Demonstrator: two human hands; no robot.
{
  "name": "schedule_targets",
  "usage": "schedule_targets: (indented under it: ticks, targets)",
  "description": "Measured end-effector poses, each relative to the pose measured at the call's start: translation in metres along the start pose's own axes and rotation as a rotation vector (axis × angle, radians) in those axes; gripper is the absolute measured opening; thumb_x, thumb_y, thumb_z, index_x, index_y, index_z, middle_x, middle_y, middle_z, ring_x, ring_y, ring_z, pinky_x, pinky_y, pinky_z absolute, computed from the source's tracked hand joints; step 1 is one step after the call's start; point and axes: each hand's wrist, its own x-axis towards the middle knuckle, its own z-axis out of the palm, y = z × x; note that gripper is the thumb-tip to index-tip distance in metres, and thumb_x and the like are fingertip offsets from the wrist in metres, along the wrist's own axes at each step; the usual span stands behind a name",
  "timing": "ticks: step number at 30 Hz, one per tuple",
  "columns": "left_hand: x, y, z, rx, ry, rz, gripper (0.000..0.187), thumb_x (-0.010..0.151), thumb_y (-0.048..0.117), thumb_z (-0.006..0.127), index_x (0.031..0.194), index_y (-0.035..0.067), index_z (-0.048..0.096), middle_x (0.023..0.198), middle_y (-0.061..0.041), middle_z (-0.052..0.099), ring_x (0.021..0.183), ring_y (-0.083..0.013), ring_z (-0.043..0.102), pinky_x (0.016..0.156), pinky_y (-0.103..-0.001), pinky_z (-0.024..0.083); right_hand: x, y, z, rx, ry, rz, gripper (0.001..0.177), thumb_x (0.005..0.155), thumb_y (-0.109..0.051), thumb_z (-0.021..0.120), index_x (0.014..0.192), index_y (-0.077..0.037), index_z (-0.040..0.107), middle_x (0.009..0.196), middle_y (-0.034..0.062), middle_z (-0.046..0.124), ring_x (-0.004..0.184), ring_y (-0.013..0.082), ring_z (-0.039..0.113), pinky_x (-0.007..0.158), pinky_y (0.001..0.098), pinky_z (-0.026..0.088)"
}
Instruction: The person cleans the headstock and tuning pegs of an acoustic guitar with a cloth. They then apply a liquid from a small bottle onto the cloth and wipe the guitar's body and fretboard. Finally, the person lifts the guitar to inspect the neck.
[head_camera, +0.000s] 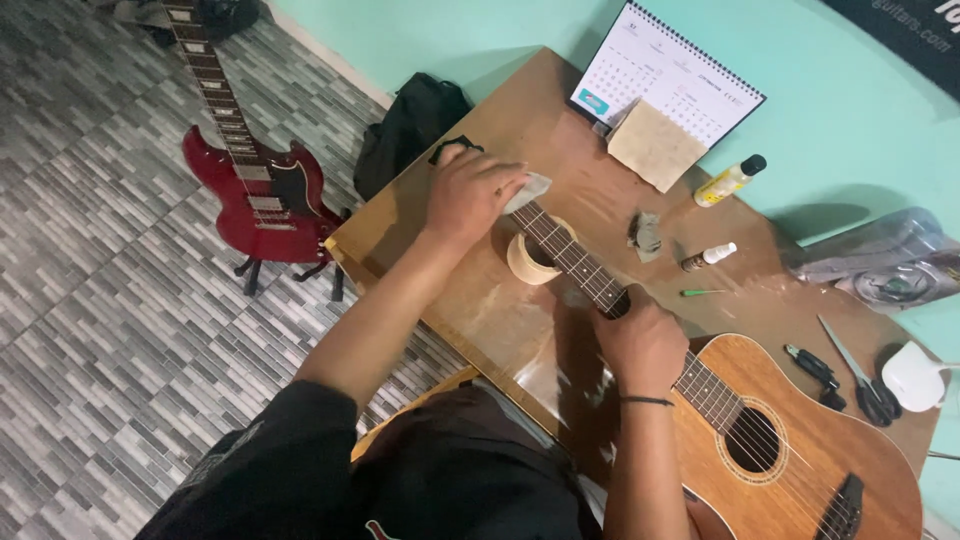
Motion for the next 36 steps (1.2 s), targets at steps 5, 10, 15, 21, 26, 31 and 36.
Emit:
schedule_targets:
  ticks: [5, 10, 15, 21, 26, 31, 36]
  targets:
    - [-0.004, 0.039, -0.01, 0.068, -0.142, -0.03, 0.031, 0.103, 0.047, 0.059, 0.098, 0.024, 0.079, 0.096, -0.002, 0.079, 0.106, -0.0177, 0.071, 0.114, -0.05, 0.027, -0.001, 0.0, -0.001, -0.037, 0.08, -0.043, 0.05, 0.075, -0.064, 0.074, 0.094, -0.018, 0.073, 0.079, 0.0148, 0.074, 0.084, 0.0385, 0.076, 0.075, 0.0512, 0.061]
    - [-0.041, 0.031, -0.013, 0.133, -0.078, 0.023, 0.029, 0.106, 0.039, 0.06, 0.121, 0.019, 0.075, 0.124, -0.003, 0.075, 0.119, -0.0169, 0.069, 0.116, -0.042, 0.035, 0.0, 0.003, 0.002, -0.058, 0.08, -0.042, 0.05, 0.073, -0.066, 0.073, 0.093, -0.02, 0.072, 0.079, 0.0113, 0.074, 0.086, 0.0349, 0.076, 0.077, 0.049, 0.062]
    - [-0.046, 0.027, -0.027, 0.047, -0.15, 0.029, 0.025, 0.106, 0.025, 0.061, 0.127, 0.02, 0.073, 0.116, -0.007, 0.076, 0.109, -0.0214, 0.073, 0.104, -0.034, 0.054, 0.0, 0.004, -0.002, -0.04, 0.046, -0.038, 0.046, 0.074, -0.061, 0.075, 0.099, -0.022, 0.074, 0.082, 0.0102, 0.075, 0.086, 0.0336, 0.076, 0.077, 0.048, 0.062]
    - [-0.044, 0.046, -0.043, -0.011, -0.266, -0.085, 0.028, 0.107, 0.022, 0.053, 0.126, 0.017, 0.073, 0.117, -0.008, 0.076, 0.111, -0.0245, 0.072, 0.096, -0.038, 0.058, 0.009, 0.008, 0.007, 0.029, -0.024, 0.001, 0.047, 0.074, -0.061, 0.073, 0.103, -0.024, 0.073, 0.086, 0.0084, 0.077, 0.091, 0.0326, 0.076, 0.08, 0.0492, 0.061]
    - [0.022, 0.139, -0.105, -0.165, -1.019, -0.629, 0.041, 0.107, 0.036, 0.037, 0.141, 0.044, 0.059, 0.127, -0.006, 0.072, 0.125, -0.0286, 0.065, 0.115, -0.046, 0.044, 0.003, 0.01, -0.003, 0.057, -0.04, -0.04, 0.045, 0.078, -0.052, 0.072, 0.113, -0.023, 0.071, 0.093, 0.0101, 0.077, 0.096, 0.0338, 0.076, 0.085, 0.0496, 0.06]
    - [-0.02, 0.15, -0.059, -0.508, -0.513, -0.246, 0.022, 0.103, 0.022, 0.057, 0.116, 0.021, 0.076, 0.104, -0.009, 0.079, 0.101, -0.0304, 0.073, 0.091, -0.043, 0.058, -0.012, 0.026, -0.014, 0.121, 0.008, -0.239, 0.067, 0.082, -0.04, 0.078, 0.141, -0.015, 0.059, 0.127, 0.0172, 0.069, 0.123, 0.0344, 0.065, 0.117, 0.0542, 0.035]
    - [0.018, 0.201, -0.119, -0.807, -0.647, -0.401, 0.028, 0.092, 0.019, 0.072, 0.119, 0.022, 0.068, 0.099, -0.005, 0.081, 0.091, -0.0293, 0.076, 0.076, -0.042, 0.06, -0.068, 0.017, -0.08, 0.445, 0.079, -0.366, 0.064, 0.083, -0.021, 0.076, 0.142, -0.01, 0.054, 0.124, 0.0253, 0.062, 0.116, 0.0506, 0.06, 0.095, 0.0613, 0.047]
